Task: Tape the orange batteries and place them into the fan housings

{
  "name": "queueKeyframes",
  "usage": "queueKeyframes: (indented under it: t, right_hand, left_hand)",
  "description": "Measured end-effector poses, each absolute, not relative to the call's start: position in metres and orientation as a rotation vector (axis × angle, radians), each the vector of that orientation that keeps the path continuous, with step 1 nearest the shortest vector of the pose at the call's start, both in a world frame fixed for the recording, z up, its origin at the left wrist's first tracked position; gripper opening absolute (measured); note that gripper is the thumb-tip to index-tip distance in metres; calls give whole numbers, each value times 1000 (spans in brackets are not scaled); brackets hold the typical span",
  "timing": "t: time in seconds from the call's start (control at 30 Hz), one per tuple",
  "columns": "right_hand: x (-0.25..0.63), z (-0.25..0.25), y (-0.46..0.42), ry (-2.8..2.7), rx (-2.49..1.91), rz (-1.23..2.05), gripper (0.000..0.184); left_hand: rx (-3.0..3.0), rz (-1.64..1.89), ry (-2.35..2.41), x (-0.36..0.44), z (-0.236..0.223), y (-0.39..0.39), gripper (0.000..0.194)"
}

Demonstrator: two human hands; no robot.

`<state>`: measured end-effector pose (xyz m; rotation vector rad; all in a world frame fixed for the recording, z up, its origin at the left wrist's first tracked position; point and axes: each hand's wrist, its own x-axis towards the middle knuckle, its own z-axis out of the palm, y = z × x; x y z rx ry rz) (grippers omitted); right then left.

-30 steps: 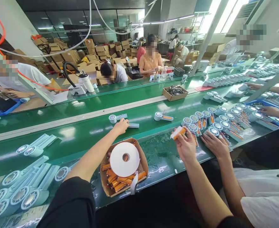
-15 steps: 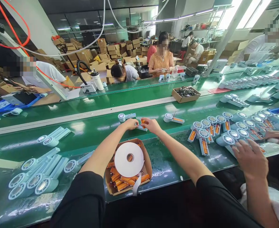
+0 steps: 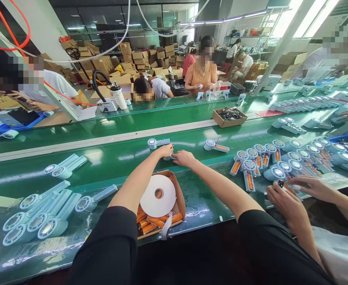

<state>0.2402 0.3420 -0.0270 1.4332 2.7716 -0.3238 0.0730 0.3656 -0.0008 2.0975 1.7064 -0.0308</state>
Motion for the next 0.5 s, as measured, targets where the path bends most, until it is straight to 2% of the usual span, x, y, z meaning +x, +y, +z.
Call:
queueKeyframes:
  t: [0.17, 0.3, 0.37, 0.4, 0.5]
  right_hand:
    - [251, -15, 345, 2890, 1367, -317, 30]
    - [289, -13, 316, 3032, 1553, -352, 36]
    - [312, -20, 282, 3167, 1718, -529, 34]
    - [322, -26, 262, 3236, 1786, -695, 31]
    - [335, -39, 198, 3271, 1849, -1218, 24]
  left_hand:
    - [2193, 136, 1695, 79, 22, 344, 38]
    - [2349, 269, 1522, 58, 46, 270, 36]
    - [2415, 179, 1282, 37, 48, 215, 38]
    - [2486, 81, 1091, 25, 45, 187, 48]
    - [2601, -46, 1247, -7, 32, 117, 63]
